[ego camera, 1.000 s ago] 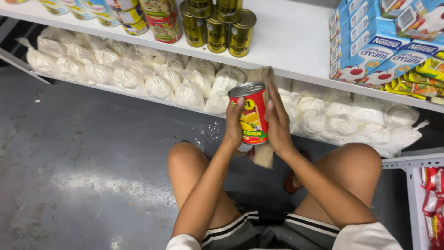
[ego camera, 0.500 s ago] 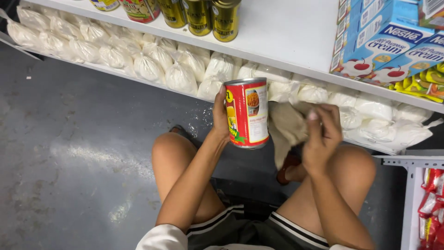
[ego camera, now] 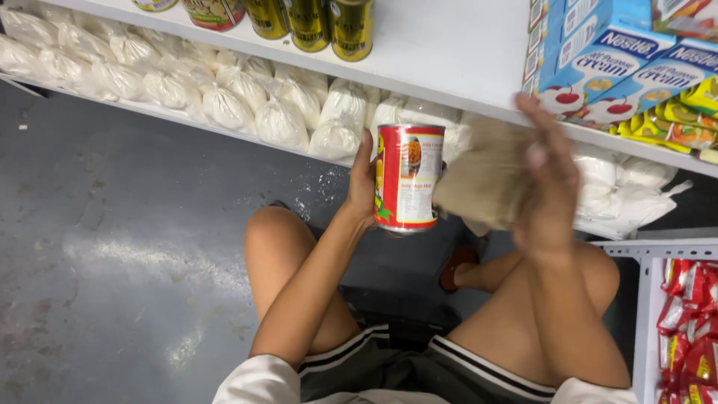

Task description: Cleaning canned goods on grocery store shelves using a cloth to wipe away dust.

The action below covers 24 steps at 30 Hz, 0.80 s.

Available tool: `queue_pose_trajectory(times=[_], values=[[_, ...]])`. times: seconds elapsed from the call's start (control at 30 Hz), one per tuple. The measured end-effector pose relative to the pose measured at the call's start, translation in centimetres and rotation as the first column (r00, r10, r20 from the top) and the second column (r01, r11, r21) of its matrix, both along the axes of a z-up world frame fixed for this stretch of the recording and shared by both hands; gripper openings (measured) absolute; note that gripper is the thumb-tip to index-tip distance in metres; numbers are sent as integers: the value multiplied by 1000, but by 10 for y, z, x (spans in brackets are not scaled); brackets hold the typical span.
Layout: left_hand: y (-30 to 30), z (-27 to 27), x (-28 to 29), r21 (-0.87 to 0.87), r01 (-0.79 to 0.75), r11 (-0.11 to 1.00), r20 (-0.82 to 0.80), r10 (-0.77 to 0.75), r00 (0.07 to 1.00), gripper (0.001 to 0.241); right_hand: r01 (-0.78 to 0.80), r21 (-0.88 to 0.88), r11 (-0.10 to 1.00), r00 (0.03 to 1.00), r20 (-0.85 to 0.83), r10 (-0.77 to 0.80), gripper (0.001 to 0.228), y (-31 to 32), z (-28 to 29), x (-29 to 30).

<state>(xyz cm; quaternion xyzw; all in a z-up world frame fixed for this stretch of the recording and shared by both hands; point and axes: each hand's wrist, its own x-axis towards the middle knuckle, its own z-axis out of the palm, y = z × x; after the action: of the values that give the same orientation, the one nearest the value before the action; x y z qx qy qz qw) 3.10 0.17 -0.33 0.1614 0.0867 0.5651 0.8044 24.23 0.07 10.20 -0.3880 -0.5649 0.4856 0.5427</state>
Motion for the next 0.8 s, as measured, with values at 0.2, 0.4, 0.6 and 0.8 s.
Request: queue_pose_trajectory(times=[0.2,0.4,0.6,0.8], values=[[0,-38,-4,162,-247,955,-221,279,935,63,-387,599,701,742,654,-149,50,-3,-34,-70],[-5,-10,-5,187,-372,909,-215,408,887,57,-168,-237,957,951,-295,94,36,6,-84,-54],[1,7,-12,298,-507,808,-243,578,779,58,-286,-492,822,803,-591,-74,43,-15,-93,-67],[-6,38,-9,362,-466,808,-707,563,427,50,-170,-614,771,842,-497,-209,52,-24,-53,-84]])
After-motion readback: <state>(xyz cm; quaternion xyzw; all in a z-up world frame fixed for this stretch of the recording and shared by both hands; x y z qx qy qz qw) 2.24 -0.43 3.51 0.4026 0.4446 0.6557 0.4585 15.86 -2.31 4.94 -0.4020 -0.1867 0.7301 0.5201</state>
